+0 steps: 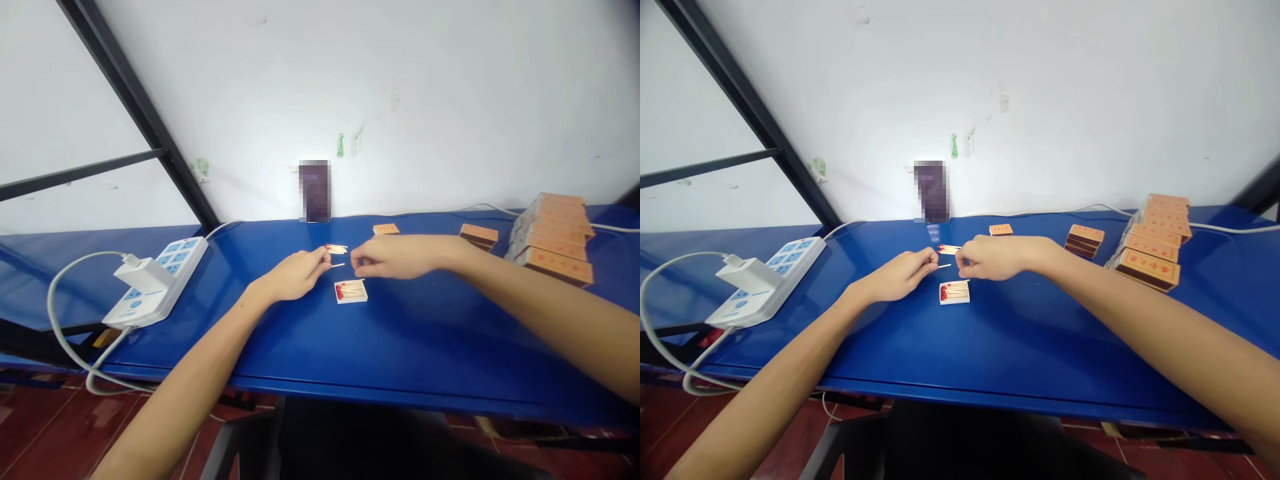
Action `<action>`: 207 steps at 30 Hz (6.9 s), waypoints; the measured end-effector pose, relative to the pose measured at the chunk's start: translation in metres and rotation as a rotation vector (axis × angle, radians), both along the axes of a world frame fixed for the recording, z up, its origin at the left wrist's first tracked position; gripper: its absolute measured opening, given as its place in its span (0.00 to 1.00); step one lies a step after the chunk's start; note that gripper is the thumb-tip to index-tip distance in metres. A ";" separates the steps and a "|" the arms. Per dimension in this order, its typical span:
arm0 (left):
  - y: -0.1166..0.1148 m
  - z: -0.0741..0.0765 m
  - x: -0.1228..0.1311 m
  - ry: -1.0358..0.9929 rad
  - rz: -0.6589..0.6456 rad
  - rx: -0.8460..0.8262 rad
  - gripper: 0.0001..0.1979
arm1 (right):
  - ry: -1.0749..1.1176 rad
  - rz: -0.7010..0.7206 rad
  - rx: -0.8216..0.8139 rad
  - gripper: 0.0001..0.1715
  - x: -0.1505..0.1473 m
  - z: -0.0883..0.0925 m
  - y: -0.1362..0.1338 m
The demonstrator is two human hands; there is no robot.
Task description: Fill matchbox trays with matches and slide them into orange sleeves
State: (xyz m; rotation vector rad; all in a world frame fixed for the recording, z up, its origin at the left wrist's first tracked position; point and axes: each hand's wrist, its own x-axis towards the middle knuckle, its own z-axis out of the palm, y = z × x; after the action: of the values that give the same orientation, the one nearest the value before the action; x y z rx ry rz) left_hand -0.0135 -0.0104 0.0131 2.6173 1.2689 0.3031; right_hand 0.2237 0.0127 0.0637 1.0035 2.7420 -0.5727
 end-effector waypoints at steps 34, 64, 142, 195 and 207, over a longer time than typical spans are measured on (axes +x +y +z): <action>-0.006 -0.004 0.010 -0.184 -0.122 -0.170 0.08 | 0.106 -0.054 -0.353 0.08 -0.014 -0.020 0.005; 0.015 -0.020 -0.002 -0.136 0.221 0.207 0.14 | 0.145 -0.268 0.434 0.27 -0.018 -0.073 0.019; 0.018 -0.027 0.003 0.053 0.212 0.184 0.19 | 0.276 -0.232 0.465 0.21 -0.016 -0.085 0.022; 0.014 -0.030 0.009 0.082 0.052 0.195 0.13 | 0.120 -0.094 0.457 0.14 -0.022 -0.072 0.018; 0.015 -0.029 0.009 0.118 0.025 0.150 0.13 | 0.095 -0.010 0.395 0.14 -0.021 -0.059 0.015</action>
State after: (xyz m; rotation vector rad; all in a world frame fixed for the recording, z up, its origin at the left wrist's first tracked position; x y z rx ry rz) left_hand -0.0045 0.0044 -0.0163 2.7837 1.3672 0.2601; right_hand 0.2025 0.0280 0.0045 1.0916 3.0064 -0.0773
